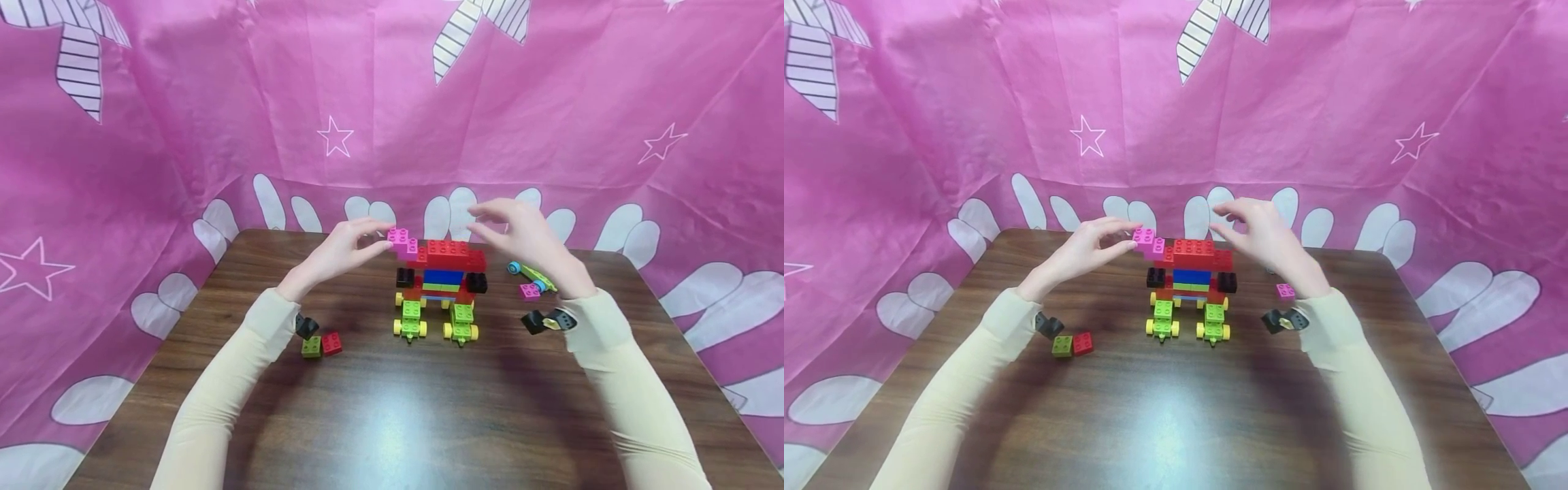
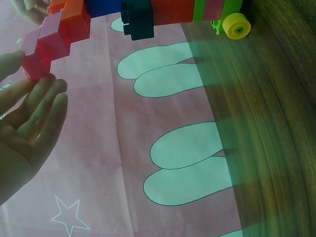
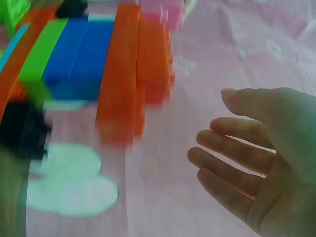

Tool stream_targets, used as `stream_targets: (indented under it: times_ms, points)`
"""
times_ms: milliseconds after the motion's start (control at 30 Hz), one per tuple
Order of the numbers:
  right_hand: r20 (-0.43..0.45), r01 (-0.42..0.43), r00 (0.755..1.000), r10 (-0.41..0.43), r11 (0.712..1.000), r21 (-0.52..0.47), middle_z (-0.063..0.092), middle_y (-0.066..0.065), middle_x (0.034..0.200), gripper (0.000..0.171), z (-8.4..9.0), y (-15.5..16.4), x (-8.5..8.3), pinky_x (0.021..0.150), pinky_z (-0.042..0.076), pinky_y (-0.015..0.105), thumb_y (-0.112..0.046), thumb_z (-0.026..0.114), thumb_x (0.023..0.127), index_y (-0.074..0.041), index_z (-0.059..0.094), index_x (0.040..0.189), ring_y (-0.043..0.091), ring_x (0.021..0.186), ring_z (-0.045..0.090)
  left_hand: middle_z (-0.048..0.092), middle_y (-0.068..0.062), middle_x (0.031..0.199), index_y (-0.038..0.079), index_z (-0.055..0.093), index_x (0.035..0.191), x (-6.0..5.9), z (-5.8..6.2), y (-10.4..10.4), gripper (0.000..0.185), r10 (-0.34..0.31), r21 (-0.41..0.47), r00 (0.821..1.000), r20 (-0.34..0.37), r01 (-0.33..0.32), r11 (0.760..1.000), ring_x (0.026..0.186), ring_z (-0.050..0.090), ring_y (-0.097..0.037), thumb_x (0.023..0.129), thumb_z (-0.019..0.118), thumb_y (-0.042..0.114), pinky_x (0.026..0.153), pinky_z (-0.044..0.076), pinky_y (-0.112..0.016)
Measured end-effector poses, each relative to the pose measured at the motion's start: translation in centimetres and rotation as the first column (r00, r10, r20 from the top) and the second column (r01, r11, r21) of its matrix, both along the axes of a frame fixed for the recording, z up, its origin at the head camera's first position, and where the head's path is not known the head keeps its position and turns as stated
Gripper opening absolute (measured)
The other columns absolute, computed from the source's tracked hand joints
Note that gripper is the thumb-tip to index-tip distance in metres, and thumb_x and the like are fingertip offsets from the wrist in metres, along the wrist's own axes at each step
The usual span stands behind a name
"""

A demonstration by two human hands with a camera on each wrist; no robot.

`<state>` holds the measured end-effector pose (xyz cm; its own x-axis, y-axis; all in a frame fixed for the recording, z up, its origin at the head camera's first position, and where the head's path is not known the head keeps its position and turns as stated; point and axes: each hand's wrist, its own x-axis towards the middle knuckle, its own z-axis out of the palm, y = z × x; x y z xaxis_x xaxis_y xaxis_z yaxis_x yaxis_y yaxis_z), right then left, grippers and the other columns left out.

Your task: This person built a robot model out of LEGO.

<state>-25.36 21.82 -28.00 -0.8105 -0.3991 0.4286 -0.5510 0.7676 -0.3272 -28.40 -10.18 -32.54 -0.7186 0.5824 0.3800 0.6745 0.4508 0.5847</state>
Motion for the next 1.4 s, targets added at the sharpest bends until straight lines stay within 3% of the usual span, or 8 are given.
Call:
stream_targets:
  times_ms: [233, 533, 767, 1067, 1200, 1400]
  points:
    - [-0.007, 0.153, 0.988, -0.153, 0.988, -0.028, 0.075, 0.011, 0.105, 0.031, -2.0, 6.4, 1.1, 0.084, 0.056, 0.052, -0.027, 0.069, 0.093, -0.010, 0.072, 0.119, 0.033, 0.097, 0.071, 0.068, -0.006, 0.126, 0.010, 0.061, 0.135, 0.1, -0.1, 0.0, 0.043, 0.006, 0.003, 1.000, 0.025, -0.006, 1.000, 0.108, 0.063, -0.018, 0.094, 0.068, 0.024, 0.095, 0.055, -0.039]
    - [0.093, 0.246, 0.964, -0.248, 0.969, 0.030, 0.070, 0.025, 0.114, 0.036, -7.6, 13.4, 1.6, 0.087, 0.049, 0.059, -0.025, 0.069, 0.093, 0.000, 0.068, 0.119, 0.045, 0.104, 0.066, 0.069, -0.006, 0.123, 0.009, 0.061, 0.135, 0.2, -0.3, 0.0, 0.043, 0.011, 0.023, 1.000, 0.026, -0.011, 1.000, 0.105, 0.063, -0.018, 0.094, 0.068, 0.022, 0.092, 0.054, -0.037]
    - [0.195, 0.285, 0.935, -0.296, 0.955, 0.085, 0.063, 0.032, 0.123, 0.045, -11.9, 17.7, 1.6, 0.090, 0.045, 0.065, -0.021, 0.072, 0.090, 0.005, 0.061, 0.124, 0.052, 0.110, 0.060, 0.068, -0.009, 0.127, 0.009, 0.062, 0.134, 0.0, -0.5, -0.1, 0.043, 0.003, 0.033, 0.999, 0.034, -0.004, 0.999, 0.108, 0.064, -0.025, 0.094, 0.068, 0.022, 0.096, 0.054, -0.047]
    - [0.412, 0.311, 0.845, -0.341, 0.940, 0.139, 0.054, 0.037, 0.132, 0.063, -15.4, 20.4, 1.9, 0.095, 0.041, 0.067, -0.033, 0.073, 0.089, 0.007, 0.053, 0.133, 0.055, 0.121, 0.049, 0.067, -0.008, 0.128, 0.008, 0.062, 0.134, -0.1, -0.5, 0.0, 0.043, 0.001, 0.024, 1.000, 0.024, -0.001, 1.000, 0.111, 0.064, -0.027, 0.095, 0.068, 0.022, 0.096, 0.054, -0.044]
    - [0.427, 0.317, 0.839, -0.337, 0.941, 0.121, 0.058, 0.036, 0.127, 0.058, -16.0, 20.7, 1.8, 0.094, 0.044, 0.064, -0.027, 0.074, 0.088, 0.006, 0.056, 0.131, 0.053, 0.118, 0.053, 0.067, -0.009, 0.129, 0.008, 0.061, 0.135, -0.2, -0.6, 0.0, 0.043, -0.003, 0.029, 1.000, 0.030, 0.002, 1.000, 0.112, 0.064, -0.027, 0.094, 0.068, 0.022, 0.097, 0.053, -0.048]
    - [0.411, 0.323, 0.845, -0.343, 0.939, 0.120, 0.062, 0.036, 0.122, 0.048, -16.5, 20.7, 1.8, 0.091, 0.046, 0.063, -0.020, 0.074, 0.088, 0.006, 0.061, 0.126, 0.051, 0.112, 0.058, 0.065, -0.007, 0.134, 0.012, 0.061, 0.136, -0.2, -0.7, -0.1, 0.043, 0.010, 0.009, 1.000, 0.019, -0.010, 1.000, 0.118, 0.063, -0.023, 0.095, 0.067, 0.026, 0.100, 0.053, -0.041]
